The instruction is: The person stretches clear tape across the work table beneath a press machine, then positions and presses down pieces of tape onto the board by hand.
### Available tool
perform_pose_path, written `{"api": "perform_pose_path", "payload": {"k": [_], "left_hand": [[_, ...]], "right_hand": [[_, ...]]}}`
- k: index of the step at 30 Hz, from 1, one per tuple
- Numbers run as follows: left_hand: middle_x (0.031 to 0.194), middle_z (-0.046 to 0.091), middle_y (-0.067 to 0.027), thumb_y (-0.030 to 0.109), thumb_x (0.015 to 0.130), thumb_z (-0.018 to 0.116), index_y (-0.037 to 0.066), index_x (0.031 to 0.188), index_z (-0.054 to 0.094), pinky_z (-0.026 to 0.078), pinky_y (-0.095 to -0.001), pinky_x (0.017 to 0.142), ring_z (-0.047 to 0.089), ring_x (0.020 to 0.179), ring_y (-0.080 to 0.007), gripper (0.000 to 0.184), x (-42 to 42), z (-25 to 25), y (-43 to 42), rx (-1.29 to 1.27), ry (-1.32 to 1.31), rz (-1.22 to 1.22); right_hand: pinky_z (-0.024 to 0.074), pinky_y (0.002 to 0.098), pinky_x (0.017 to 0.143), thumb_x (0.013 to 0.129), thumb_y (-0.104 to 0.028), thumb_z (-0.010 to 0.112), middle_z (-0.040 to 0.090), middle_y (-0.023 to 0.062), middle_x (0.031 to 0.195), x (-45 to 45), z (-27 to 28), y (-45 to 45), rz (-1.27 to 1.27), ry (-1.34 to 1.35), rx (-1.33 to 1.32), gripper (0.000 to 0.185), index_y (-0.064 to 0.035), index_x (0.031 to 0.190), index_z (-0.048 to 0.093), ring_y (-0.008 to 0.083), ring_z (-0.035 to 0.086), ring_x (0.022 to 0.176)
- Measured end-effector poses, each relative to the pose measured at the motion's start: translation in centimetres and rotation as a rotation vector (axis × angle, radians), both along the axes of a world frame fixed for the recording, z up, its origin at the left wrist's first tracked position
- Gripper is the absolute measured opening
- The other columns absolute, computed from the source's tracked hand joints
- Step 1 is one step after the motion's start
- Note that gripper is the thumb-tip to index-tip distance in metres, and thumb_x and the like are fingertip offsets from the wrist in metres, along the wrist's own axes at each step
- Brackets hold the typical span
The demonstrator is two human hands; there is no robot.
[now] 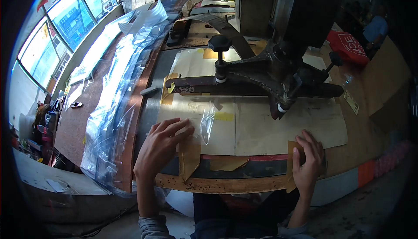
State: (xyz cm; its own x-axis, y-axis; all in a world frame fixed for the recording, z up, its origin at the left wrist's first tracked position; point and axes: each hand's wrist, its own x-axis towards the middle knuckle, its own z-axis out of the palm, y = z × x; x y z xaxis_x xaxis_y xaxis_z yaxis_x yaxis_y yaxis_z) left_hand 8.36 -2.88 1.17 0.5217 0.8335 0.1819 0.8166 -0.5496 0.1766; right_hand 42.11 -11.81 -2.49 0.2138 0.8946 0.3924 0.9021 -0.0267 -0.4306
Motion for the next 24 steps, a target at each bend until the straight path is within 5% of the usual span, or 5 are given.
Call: {"api": "perform_pose_path", "payload": {"k": [7,16,19,24], "left_hand": [[0.133,0.051,-0.0025,0.012,0.079,0.058,0.021,0.122,0.058,0.027,-0.0503,0.107,0.045,0.126,-0.0215,0.044,1.6,-1.3,-6.1,0.003,-0.007,0.065],[0.127,0.056,-0.0034,0.014,0.078,0.058,0.022,0.118,0.061,0.030,-0.0466,0.105,0.051,0.120,-0.0205,0.042,2.1,-2.3,-7.5,0.104,-0.032,0.139],[0.121,0.060,-0.0041,0.012,0.074,0.062,0.022,0.112,0.066,0.032,-0.0444,0.104,0.055,0.115,-0.0207,0.039,2.1,-2.3,-7.8,0.148,-0.079,0.147],[0.118,0.062,-0.0026,0.011,0.074,0.062,0.023,0.113,0.065,0.031,-0.0449,0.104,0.058,0.112,-0.0180,0.041,1.7,-3.4,-8.6,0.221,-0.166,0.193]], "right_hand": [[0.0063,0.0648,0.107,0.092,-0.029,0.047,0.044,0.0080,0.138,-0.7,0.7,0.1,0.082,-0.243,-0.108,0.044,-0.0162,0.135,0.044,0.0273,0.031,0.135],[0.0003,0.0681,0.106,0.096,-0.047,0.031,0.053,0.0069,0.124,-0.1,1.7,-2.4,0.013,-0.414,-0.214,0.052,-0.0119,0.129,0.050,0.0241,0.045,0.123],[0.0050,0.0676,0.106,0.096,-0.042,0.036,0.054,0.0077,0.119,0.4,1.8,-3.8,0.027,-0.452,-0.196,0.047,-0.0070,0.123,0.053,0.0247,0.049,0.118],[0.0181,0.0580,0.109,0.090,-0.014,0.049,0.052,0.0093,0.123,2.4,1.6,-0.3,0.086,-0.370,-0.036,0.026,-0.0045,0.114,0.054,0.0256,0.050,0.117]]}}
